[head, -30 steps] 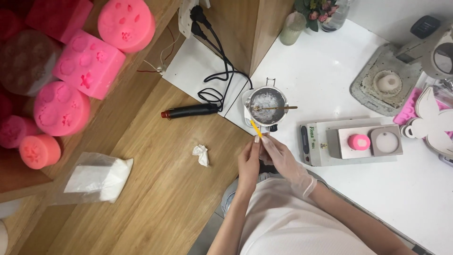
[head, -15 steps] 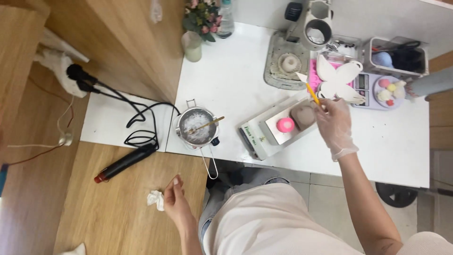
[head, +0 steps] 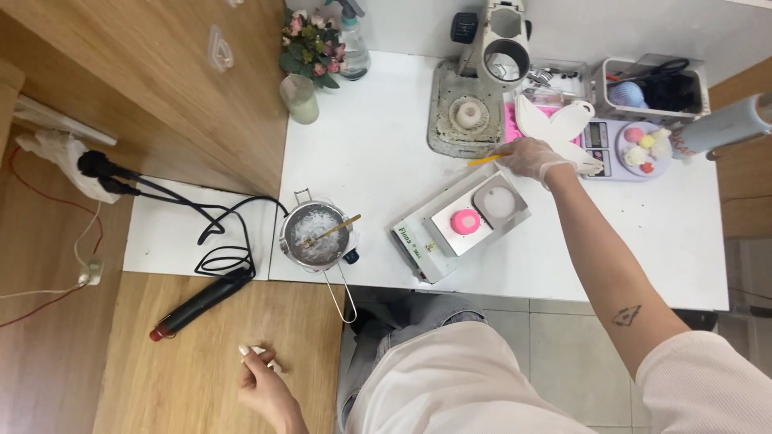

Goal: Melting and stirring wax in a small pot using a heat gun and a spoon to prepare it for candle making.

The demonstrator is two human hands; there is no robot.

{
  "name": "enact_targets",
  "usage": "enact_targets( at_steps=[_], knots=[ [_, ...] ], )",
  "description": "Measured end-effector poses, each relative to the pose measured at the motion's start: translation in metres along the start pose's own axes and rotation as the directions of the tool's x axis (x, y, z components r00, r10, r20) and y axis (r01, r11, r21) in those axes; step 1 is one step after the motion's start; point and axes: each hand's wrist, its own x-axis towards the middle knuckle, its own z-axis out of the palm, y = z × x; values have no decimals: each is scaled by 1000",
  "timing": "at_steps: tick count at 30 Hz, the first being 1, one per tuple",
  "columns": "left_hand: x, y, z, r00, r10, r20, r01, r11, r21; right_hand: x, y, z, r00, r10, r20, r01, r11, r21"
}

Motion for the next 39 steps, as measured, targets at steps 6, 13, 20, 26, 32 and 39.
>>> enact_targets(
  at_steps=[6, 13, 20, 26, 32, 39],
  knots=[
    [-26, 2, -3, 994, -65, -88, 77, 987, 138, 63, -48, -6, 981, 39, 188, -23, 996, -87],
    [-44, -13, 6, 997, 37, -71, -31, 997, 77, 159, -12, 43, 940, -326, 100, 337, 931, -138],
    [-54, 12, 28, 997, 63, 37, -71, 958, 279, 81, -37, 0, 999, -28, -17, 29, 998, 58],
    [-53, 26, 39, 997, 61, 40, -71, 937, 342, 73, -9, 21, 960, -117, -256, 116, 993, -22],
    [-62, 23, 49, 997, 44, 57, -61, 937, 343, 82, 7, 32, 886, -143, -441, 140, 989, -39],
    [-59, 15, 49, 995, 53, 80, -75, 950, 304, 88, 15, 32, 857, -315, -408, 249, 946, -206]
  ],
)
